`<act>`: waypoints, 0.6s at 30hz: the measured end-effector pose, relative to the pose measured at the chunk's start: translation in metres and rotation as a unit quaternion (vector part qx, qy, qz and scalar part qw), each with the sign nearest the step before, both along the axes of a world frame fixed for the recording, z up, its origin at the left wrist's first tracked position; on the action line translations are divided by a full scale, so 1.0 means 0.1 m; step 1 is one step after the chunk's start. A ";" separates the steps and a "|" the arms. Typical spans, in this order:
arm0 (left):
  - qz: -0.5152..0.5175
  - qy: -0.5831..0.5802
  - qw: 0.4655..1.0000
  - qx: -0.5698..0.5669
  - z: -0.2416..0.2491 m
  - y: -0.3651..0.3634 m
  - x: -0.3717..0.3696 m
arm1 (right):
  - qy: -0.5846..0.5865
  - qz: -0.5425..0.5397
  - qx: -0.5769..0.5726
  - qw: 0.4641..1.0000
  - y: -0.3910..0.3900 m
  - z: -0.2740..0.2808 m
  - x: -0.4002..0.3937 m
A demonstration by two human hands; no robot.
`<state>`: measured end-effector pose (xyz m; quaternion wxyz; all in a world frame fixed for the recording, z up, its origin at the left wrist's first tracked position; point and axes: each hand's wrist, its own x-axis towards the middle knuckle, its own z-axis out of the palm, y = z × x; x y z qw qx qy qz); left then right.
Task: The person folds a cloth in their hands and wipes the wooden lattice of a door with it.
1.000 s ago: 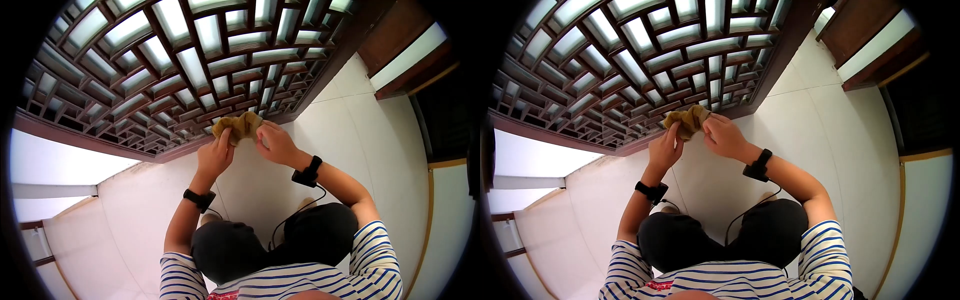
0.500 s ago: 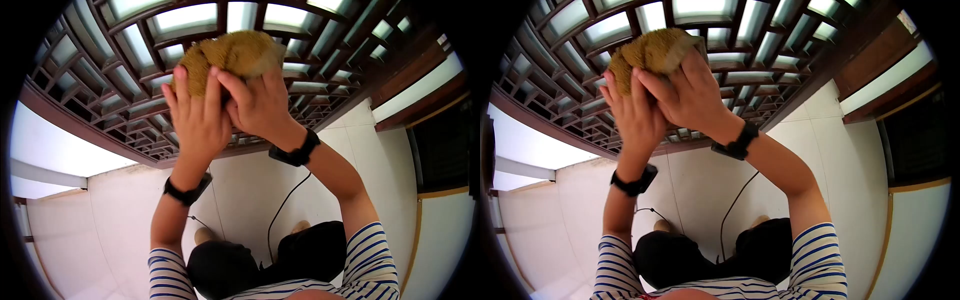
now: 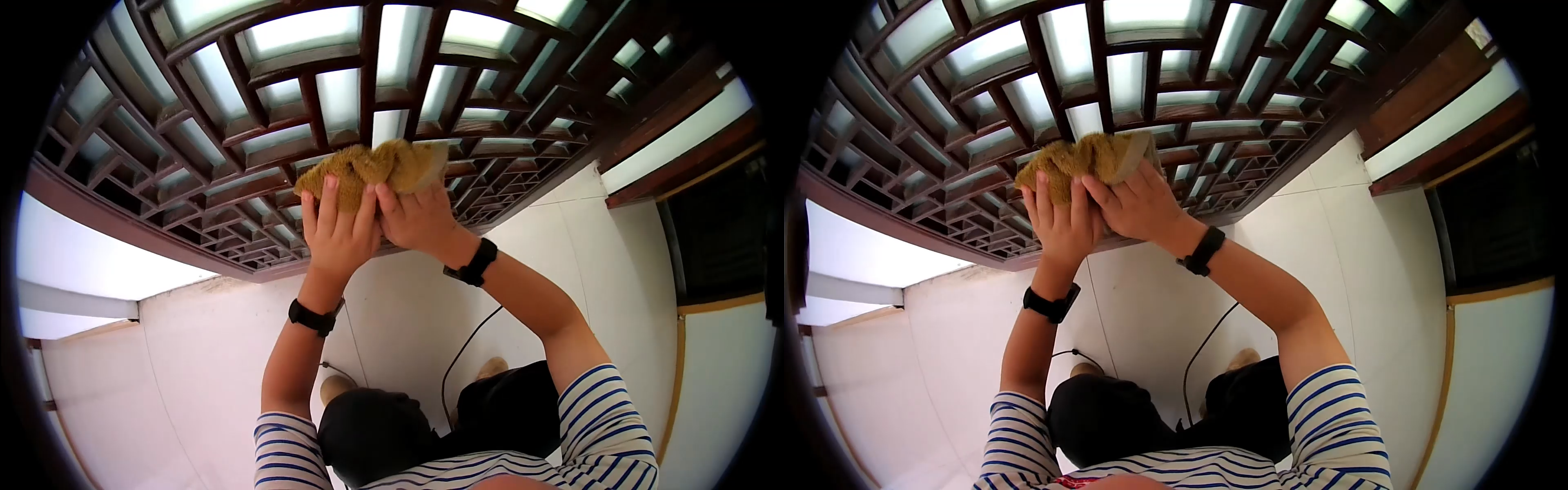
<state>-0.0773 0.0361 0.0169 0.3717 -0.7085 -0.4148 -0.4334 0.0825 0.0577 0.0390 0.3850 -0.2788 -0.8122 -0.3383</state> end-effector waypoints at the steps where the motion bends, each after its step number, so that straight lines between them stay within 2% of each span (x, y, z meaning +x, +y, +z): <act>1: -0.003 -0.011 0.999 -0.039 -0.08 -0.07 -0.01 | -0.021 0.003 -0.028 0.999 -0.03 -0.11 0.03; 5: -0.034 0.015 0.994 -0.105 -0.59 -0.28 -0.09 | -0.079 0.002 -0.095 0.992 -0.18 -0.51 0.25; 7: -0.045 0.042 0.973 -0.224 -0.79 -0.45 -0.12 | -0.193 0.005 -0.191 0.962 -0.27 -0.65 0.42; 8: -0.046 0.052 0.973 -0.219 -0.94 -0.51 -0.14 | -0.184 0.002 -0.187 0.965 -0.27 -0.78 0.52; 10: -0.063 0.105 0.944 -0.308 -1.12 -0.62 -0.19 | -0.252 0.014 -0.148 0.956 -0.30 -1.06 0.71; 11: -0.060 0.117 0.944 -0.303 -1.06 -0.63 -0.19 | -0.240 0.012 -0.143 0.960 -0.30 -1.12 0.74; 13: -0.113 0.102 0.911 -0.384 -0.93 -0.74 -0.15 | -0.284 0.005 -0.193 0.939 -0.41 -1.17 0.76; 14: -0.109 0.110 0.910 -0.384 -0.86 -0.77 -0.15 | -0.277 0.007 -0.192 0.941 -0.47 -1.19 0.78; 16: -0.151 0.095 0.897 -0.405 -0.64 -0.78 -0.15 | -0.223 0.058 -0.240 0.943 -0.56 -1.10 0.78; 18: -0.147 0.106 0.903 -0.389 -0.48 -0.78 -0.18 | -0.167 0.079 -0.247 0.951 -0.57 -1.08 0.73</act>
